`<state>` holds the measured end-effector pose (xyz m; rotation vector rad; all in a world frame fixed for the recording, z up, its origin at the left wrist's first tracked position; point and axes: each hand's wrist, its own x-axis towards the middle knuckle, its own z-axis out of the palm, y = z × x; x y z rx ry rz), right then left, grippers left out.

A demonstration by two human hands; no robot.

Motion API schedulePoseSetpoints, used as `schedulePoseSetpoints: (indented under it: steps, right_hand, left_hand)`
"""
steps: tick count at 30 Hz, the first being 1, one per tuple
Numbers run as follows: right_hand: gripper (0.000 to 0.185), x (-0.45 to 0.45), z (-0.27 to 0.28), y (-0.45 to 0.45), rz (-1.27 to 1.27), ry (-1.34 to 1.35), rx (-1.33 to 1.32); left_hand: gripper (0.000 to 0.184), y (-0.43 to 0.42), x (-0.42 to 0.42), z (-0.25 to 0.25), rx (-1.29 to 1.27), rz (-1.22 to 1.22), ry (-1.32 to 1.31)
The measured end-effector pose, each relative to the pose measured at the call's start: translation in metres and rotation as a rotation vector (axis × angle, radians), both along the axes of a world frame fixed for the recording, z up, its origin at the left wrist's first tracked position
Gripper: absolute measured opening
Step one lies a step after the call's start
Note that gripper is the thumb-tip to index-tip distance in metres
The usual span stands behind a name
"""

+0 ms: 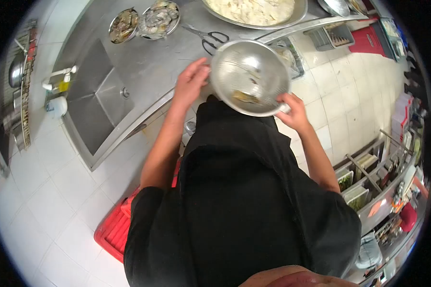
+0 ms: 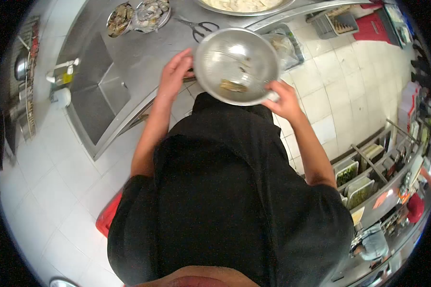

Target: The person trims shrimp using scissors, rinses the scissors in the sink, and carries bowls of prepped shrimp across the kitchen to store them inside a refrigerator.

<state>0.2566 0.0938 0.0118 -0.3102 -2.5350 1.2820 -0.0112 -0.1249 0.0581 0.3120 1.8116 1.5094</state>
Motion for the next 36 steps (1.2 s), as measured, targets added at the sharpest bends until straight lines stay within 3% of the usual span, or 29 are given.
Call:
schedulePoseSetpoints:
  steps: [2, 6, 11, 13, 17, 22, 25, 30, 33, 36]
  right_hand:
    - [0.039, 0.035, -0.018, 0.017, -0.069, -0.053, -0.036]
    - [0.034, 0.068, -0.079, 0.047, -0.247, -0.214, -0.495]
    - [0.068, 0.041, -0.172, 0.078, -0.625, -0.388, -1.259]
    - [0.084, 0.033, -0.208, 0.091, -0.548, -0.278, -1.49]
    - [0.087, 0.018, -0.219, 0.109, -0.503, -0.175, -1.776]
    - [0.09, 0.028, -0.235, 0.123, -0.532, -0.121, -1.792]
    - [0.095, 0.062, -0.278, 0.137, -0.648, -0.401, -1.522]
    - [0.102, 0.063, -0.248, 0.132, -0.693, -0.333, -1.498]
    - [0.094, 0.067, -0.255, 0.13, -0.825, -0.552, -1.231]
    - [0.075, 0.054, -0.229, 0.127, -0.66, -0.515, -1.065]
  left_hand:
    - [0.041, 0.013, 0.008, -0.012, -0.019, -0.109, 0.069]
    - [0.039, 0.021, 0.022, -0.034, -0.002, -0.141, 0.064]
    - [0.036, 0.007, 0.04, -0.048, -0.095, -0.009, -0.004]
    - [0.035, -0.001, 0.048, -0.053, -0.124, 0.036, -0.017]
    - [0.034, -0.026, 0.06, -0.06, -0.168, 0.146, -0.033]
    - [0.033, -0.052, 0.077, -0.07, -0.171, 0.278, -0.081]
    - [0.033, -0.061, 0.088, -0.074, -0.173, 0.331, -0.125]
    - [0.033, -0.066, 0.088, -0.078, -0.156, 0.372, -0.172]
    - [0.033, -0.065, 0.08, -0.076, -0.171, 0.349, -0.141]
    - [0.035, -0.062, 0.071, -0.069, -0.155, 0.324, -0.12]
